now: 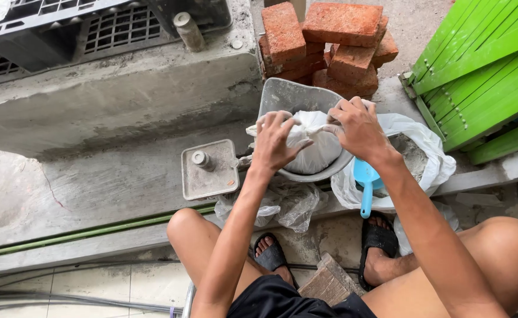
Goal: The person scoops cement from a white sack into a clear plastic container using a blue scoop. The person then folds the top of the sack over the container's rim to secure it.
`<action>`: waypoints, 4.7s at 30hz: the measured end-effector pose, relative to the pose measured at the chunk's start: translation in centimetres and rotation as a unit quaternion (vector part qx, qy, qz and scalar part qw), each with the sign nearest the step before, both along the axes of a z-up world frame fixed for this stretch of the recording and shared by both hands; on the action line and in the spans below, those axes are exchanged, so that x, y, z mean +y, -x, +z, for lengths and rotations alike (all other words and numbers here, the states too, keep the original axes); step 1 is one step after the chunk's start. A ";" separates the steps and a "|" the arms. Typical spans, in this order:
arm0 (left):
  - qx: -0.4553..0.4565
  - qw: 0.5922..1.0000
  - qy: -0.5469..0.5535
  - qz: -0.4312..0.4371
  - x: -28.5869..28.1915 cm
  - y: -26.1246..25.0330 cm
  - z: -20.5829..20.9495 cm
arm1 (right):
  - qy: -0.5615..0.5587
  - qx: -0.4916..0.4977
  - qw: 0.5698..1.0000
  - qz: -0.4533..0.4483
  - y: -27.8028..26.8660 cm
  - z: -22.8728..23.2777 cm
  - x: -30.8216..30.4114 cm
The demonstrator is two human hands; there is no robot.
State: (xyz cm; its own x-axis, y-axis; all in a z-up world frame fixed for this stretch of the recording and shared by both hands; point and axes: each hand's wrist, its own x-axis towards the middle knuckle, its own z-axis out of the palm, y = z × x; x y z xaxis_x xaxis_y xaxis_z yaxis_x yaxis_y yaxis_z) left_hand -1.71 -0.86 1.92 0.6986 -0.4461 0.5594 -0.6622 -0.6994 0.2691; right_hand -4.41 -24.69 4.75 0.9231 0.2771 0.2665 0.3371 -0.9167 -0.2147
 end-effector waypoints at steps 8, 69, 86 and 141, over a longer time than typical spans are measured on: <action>0.057 0.998 -0.030 0.003 -1.2 -0.9 -3.5 | -0.125 0.071 0.988 0.047 0.7 1.2 2.4; 0.278 0.955 0.095 -0.033 -1.0 1.0 1.5 | -0.087 0.025 0.995 0.034 -2.2 -5.3 1.9; 0.176 0.964 0.193 0.049 0.1 0.9 -0.8 | -0.369 0.067 0.926 0.030 -0.1 1.3 3.1; 0.244 0.900 0.336 0.134 2.2 2.2 4.0 | -0.527 0.101 0.844 0.001 2.1 6.1 0.8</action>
State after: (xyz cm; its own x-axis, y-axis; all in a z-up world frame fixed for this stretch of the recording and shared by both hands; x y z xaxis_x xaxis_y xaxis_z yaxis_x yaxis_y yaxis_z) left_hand -3.94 1.37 5.91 0.9665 0.1001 0.2363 -0.1810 -0.3869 0.9042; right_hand -6.49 -23.90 10.88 0.9790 -0.0128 0.2033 0.1977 -0.1808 -0.9634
